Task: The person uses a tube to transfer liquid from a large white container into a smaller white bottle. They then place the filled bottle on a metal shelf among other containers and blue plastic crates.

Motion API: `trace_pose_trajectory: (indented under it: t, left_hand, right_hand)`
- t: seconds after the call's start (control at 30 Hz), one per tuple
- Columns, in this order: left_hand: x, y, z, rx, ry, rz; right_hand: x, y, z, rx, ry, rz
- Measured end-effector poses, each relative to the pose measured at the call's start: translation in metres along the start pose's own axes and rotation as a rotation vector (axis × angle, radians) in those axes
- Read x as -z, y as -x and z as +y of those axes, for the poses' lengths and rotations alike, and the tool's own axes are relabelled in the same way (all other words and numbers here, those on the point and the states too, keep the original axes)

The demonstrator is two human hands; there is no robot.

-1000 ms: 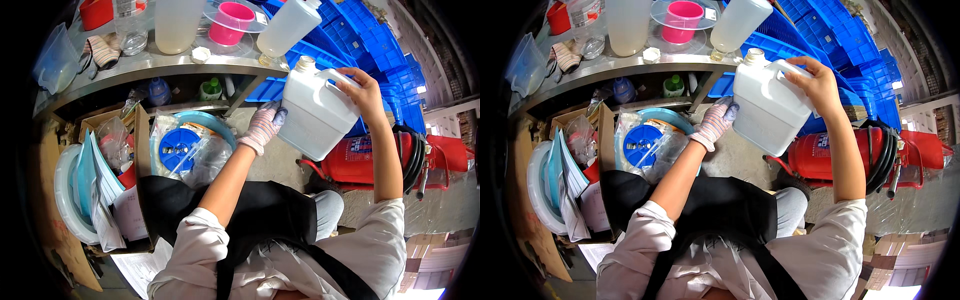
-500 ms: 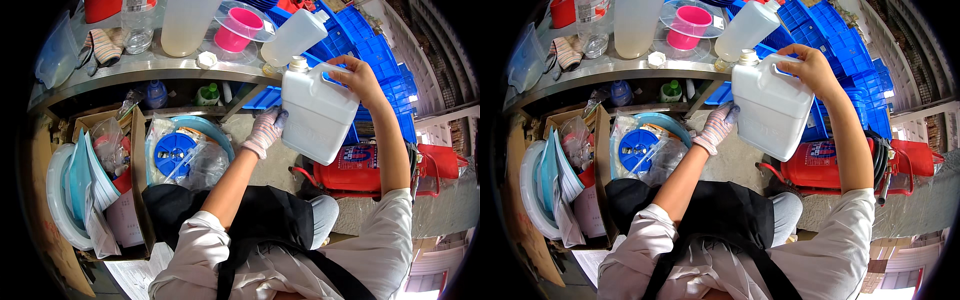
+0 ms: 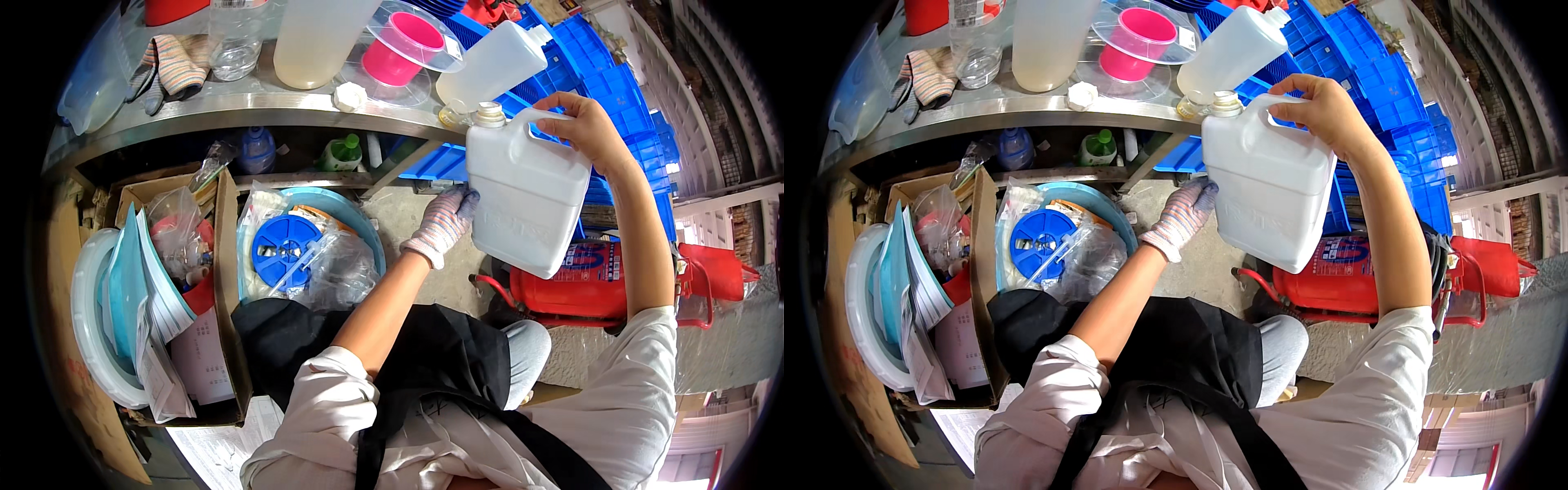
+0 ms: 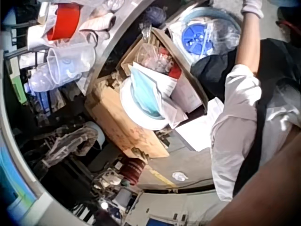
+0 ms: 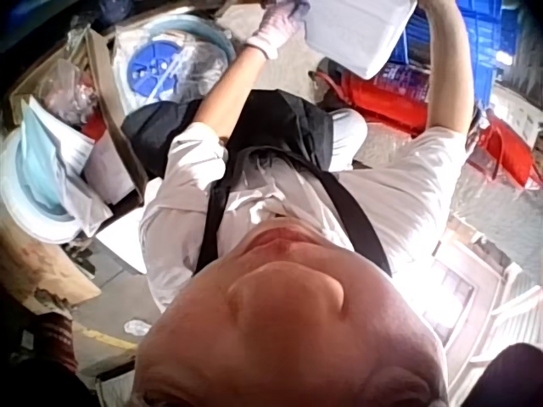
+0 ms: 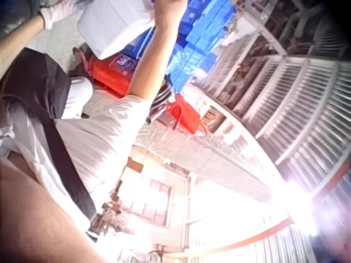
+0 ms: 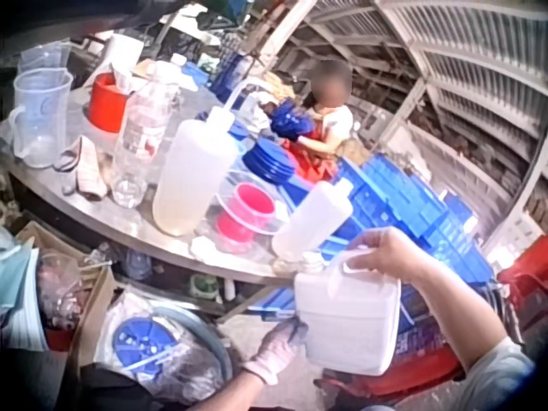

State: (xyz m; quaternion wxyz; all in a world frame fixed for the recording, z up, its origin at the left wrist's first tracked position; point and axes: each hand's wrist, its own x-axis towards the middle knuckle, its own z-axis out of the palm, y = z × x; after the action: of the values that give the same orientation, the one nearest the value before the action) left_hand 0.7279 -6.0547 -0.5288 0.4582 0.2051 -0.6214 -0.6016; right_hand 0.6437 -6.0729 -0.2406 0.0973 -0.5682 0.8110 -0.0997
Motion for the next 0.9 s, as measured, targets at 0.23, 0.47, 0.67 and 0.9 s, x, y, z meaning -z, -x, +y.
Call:
trace_pose_trajectory:
  t: [0.23,0.47,0.67,0.9]
  left_hand:
    - [0.004,0.0,-0.008,0.028,0.041,-0.032]
    - [0.004,0.002,-0.009,0.02,0.053,0.004]
    - [0.009,0.003,-0.001,0.097,0.028,-0.043]
    - [0.006,0.005,-0.004,0.101,0.105,-0.03]
  right_hand:
    - [-0.003,-0.004,-0.01,-0.008,0.035,-0.026]
    - [-0.007,-0.008,-0.018,-0.011,0.049,-0.042]
    - [-0.008,-0.008,-0.021,-0.049,0.068,-0.026]
    - [-0.01,-0.007,-0.032,-0.069,0.105,-0.038]
